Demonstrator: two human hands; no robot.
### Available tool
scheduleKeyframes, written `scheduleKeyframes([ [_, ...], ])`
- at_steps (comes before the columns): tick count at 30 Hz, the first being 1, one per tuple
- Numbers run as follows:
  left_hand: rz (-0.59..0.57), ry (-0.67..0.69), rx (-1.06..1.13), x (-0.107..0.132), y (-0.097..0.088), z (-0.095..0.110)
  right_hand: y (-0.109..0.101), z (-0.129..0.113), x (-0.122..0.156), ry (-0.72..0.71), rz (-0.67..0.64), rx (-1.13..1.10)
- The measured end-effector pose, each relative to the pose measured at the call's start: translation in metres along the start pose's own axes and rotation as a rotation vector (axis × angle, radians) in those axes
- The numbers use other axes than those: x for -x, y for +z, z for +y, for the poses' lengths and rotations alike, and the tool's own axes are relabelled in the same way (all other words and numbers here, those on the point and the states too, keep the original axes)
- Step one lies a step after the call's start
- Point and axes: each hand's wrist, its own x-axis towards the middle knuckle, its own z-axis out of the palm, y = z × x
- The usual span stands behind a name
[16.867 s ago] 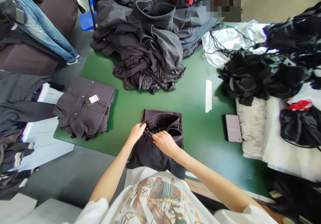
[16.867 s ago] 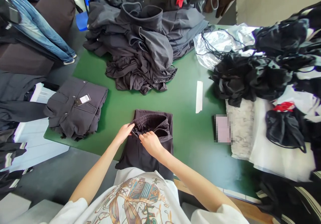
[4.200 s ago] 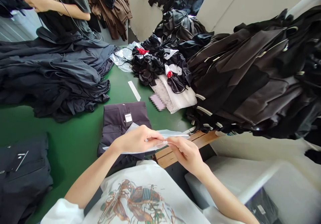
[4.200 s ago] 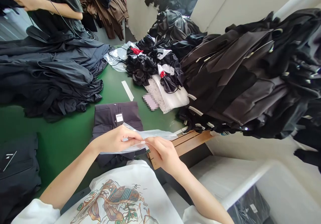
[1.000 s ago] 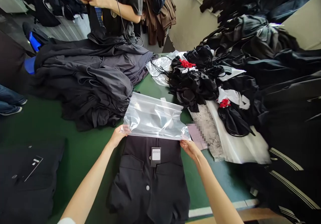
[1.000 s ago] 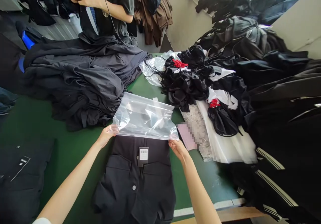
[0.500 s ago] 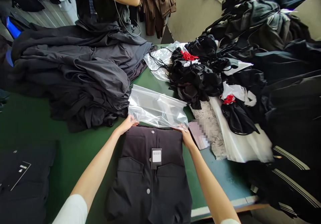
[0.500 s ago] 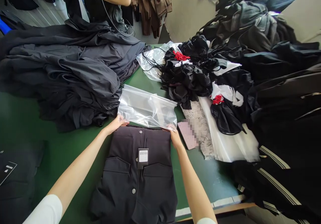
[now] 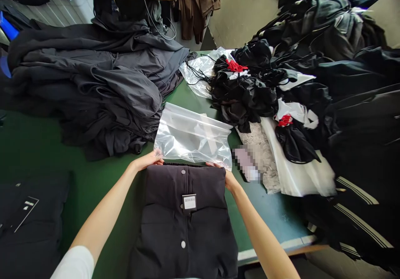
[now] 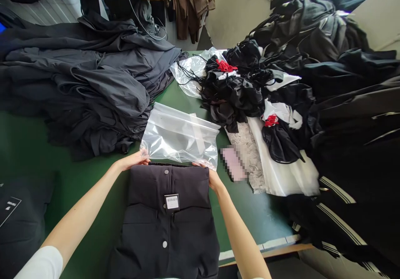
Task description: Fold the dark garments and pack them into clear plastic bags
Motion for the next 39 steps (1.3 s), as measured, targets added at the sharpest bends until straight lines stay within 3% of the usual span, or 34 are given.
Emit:
scheduleKeyframes([
  [2, 0.013, 0.053, 0.067, 0.006, 0.0, -0.011, 0.004, 0.007, 0.002, 0.012, 0.004, -0.031],
  [6, 0.031, 0.101, 0.203, 0.017, 0.002, -0.034, 0.008, 0.016, 0.008, -0.111, 0.113, -0.034],
  [11, 0.209, 0.207, 0.185, 0.018, 0.01, -0.053, 0.012, 0.02, 0.014, -0.158, 0.098, -0.08],
  [19, 0.118, 0.148, 0.192, 0.041, 0.014, -0.064, 0.007, 0.03, 0.03, -0.156, 0.192, 0.012],
  [23, 0.138, 0.159, 0.255, 0.052, 0.021, -0.069, 0.0, 0.03, 0.038, -0.244, 0.221, 0.145],
  [25, 0.176, 0.134, 0.291, 0.055, 0.025, -0.07, -0.001, 0.029, 0.042, -0.325, 0.299, 0.259],
  [30, 0.196, 0.164, 0.385, 0.059, 0.03, -0.071, 0.003, 0.023, 0.051, -0.573, 0.692, 0.57],
  [32, 0.166, 0.102, 0.425, 0.061, 0.029, -0.07, 0.003, 0.017, 0.053, -0.669, 0.725, 0.76],
  [35, 0.16, -0.043, 0.479, 0.064, 0.028, -0.066, -0.002, 0.005, 0.051, -0.716, 0.629, 0.949],
  [39, 0.187, -0.16, 0.524, 0.067, 0.029, -0.058, -0.008, -0.009, 0.04, -0.496, 0.562, 0.811],
])
